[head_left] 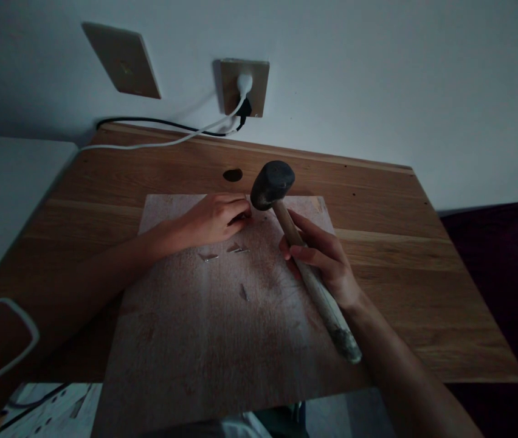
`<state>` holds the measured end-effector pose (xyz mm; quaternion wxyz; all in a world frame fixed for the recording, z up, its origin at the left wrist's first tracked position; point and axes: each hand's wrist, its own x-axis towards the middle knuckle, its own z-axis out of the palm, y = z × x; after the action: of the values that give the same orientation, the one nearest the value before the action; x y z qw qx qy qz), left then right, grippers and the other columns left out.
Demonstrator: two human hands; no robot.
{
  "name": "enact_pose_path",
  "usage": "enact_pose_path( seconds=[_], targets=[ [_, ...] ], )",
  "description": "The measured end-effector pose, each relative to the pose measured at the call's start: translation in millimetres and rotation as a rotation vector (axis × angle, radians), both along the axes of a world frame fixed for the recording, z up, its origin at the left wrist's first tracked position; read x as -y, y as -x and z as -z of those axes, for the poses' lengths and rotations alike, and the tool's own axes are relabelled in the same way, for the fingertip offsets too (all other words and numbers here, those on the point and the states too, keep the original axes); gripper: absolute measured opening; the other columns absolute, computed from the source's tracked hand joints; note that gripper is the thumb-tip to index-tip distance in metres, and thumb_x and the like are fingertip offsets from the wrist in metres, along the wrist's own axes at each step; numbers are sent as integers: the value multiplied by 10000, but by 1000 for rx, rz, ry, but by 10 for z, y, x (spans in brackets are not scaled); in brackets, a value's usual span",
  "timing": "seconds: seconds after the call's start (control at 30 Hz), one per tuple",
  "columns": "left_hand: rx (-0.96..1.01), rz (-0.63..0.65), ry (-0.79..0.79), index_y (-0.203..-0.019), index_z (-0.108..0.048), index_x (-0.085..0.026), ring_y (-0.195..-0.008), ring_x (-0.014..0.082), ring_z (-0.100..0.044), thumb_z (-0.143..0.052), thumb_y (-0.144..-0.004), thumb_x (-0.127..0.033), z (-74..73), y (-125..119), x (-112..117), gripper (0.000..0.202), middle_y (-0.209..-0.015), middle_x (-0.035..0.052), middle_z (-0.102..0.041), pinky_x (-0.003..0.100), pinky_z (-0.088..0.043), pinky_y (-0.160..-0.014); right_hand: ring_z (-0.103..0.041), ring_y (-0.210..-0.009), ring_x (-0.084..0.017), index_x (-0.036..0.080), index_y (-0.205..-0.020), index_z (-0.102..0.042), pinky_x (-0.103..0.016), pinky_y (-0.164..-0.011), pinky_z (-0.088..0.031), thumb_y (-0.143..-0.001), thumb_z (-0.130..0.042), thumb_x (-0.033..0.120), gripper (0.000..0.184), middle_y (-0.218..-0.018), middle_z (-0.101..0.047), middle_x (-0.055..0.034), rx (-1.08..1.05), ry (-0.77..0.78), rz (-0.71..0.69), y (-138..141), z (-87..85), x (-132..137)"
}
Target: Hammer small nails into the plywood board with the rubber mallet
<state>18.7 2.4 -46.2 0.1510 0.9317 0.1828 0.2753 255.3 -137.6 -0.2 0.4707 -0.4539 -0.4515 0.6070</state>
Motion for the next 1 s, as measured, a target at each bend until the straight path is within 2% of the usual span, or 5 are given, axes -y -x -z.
enact_pose_path(
  seconds=[0.13,0.37,0.57,0.7,1.0],
  targets=[
    [-20,-4,101,-974,-658,-192,-922,205,-704,-638,-969,-180,-40,4,1,23,-978,50,-717,327,-555,-838,-560,-514,-107,172,-1533,-628,-274,-474,-382,-855,-762,278,699,-784,-675,49,4,15,-6,-1,-8,-4],
    [33,-125,312,-1081,-584,-223,-962,226,-648,-862,-765,-388,-67,20,-32,452,-1087,48,-666,366,-543,-839,-542,-517,-111,156,-1578,-595,-277,-475,-391,-848,-761,288,761,-781,-666,43,-18,22,2,-8,-22,27],
    [270,-21,371,-1309,-537,-234,-1065,252,-667,-824,-839,-597,57,55,-163,660,-1207,88,-669,377,-545,-817,-531,-541,-113,166,-1602,-583,-261,-471,-414,-843,-787,292,796,-780,-668,40,11,79,-67,-1,-30,34],
    [288,-14,391,-1425,-523,-269,-1195,268,-667,-744,-934,-624,92,56,-172,646,-1339,106,-668,375,-560,-852,-527,-546,-113,157,-1568,-622,-256,-460,-407,-840,-779,296,758,-781,-674,33,47,106,-72,0,-50,22],
    [138,0,393,-1340,-517,-222,-1092,239,-689,-804,-910,-550,-1,84,-114,612,-1300,124,-658,373,-589,-889,-517,-503,-118,162,-1501,-652,-281,-445,-395,-802,-756,288,718,-765,-667,40,5,37,90,-3,-65,8]
  ],
)
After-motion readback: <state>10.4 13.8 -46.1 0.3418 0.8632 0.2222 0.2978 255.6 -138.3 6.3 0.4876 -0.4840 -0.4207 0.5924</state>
